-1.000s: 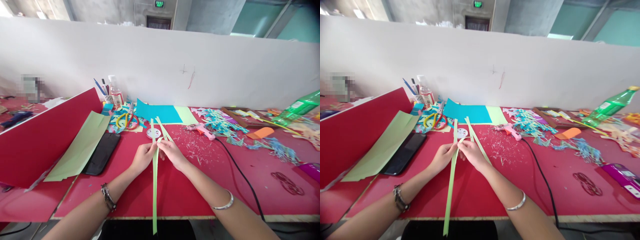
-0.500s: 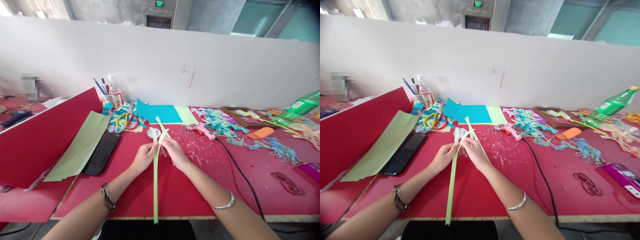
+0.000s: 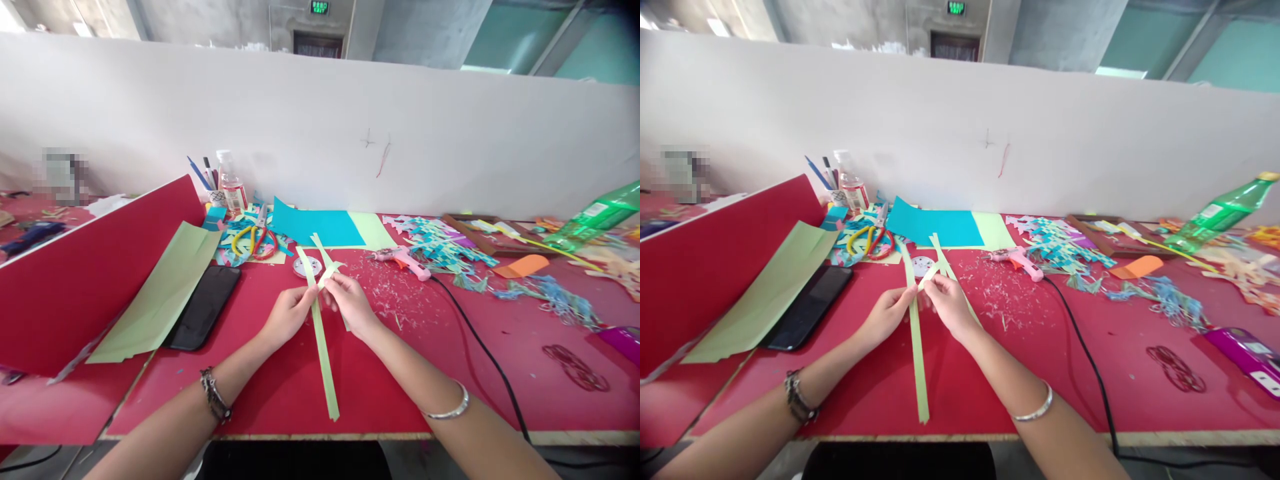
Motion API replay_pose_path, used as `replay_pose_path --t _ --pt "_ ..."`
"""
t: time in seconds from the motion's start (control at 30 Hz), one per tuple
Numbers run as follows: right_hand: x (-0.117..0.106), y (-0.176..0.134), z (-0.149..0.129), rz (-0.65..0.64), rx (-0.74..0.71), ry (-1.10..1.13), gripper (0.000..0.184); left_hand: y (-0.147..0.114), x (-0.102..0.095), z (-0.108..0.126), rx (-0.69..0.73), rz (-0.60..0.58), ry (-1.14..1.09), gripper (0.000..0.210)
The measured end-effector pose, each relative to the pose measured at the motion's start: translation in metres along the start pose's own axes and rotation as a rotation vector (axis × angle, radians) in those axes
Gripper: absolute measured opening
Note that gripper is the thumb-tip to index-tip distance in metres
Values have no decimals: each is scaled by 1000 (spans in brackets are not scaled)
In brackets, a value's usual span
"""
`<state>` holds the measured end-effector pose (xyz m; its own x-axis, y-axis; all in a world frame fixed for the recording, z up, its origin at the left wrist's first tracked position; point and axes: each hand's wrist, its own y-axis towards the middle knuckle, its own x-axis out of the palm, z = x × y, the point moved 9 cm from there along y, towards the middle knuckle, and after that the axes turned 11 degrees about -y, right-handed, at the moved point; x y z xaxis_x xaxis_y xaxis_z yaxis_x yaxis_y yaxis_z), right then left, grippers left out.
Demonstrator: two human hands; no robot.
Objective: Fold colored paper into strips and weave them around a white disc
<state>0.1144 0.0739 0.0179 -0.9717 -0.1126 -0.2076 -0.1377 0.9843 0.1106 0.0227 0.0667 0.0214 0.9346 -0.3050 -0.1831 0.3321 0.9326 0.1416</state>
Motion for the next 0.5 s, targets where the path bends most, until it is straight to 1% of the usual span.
replay_pose_path --t 0.07,0.17,0.23,0.4,0.5 --pt "-2 0 0 8 10 -10 26 0 1 0 11 -10 12 45" --pt "4 -2 -4 -72 -4 -44 27 -1 -1 4 51 -2 36 43" --pt "7 -4 -7 -104 -30 -64 26 -1 -2 7 73 7 57 42" --pt "6 -4 -7 -84 -57 -59 26 -1 -3 7 68 26 43 41" --pt "6 -2 -1 -70 -36 -20 26 -1 -10 2 28 104 -6 41"
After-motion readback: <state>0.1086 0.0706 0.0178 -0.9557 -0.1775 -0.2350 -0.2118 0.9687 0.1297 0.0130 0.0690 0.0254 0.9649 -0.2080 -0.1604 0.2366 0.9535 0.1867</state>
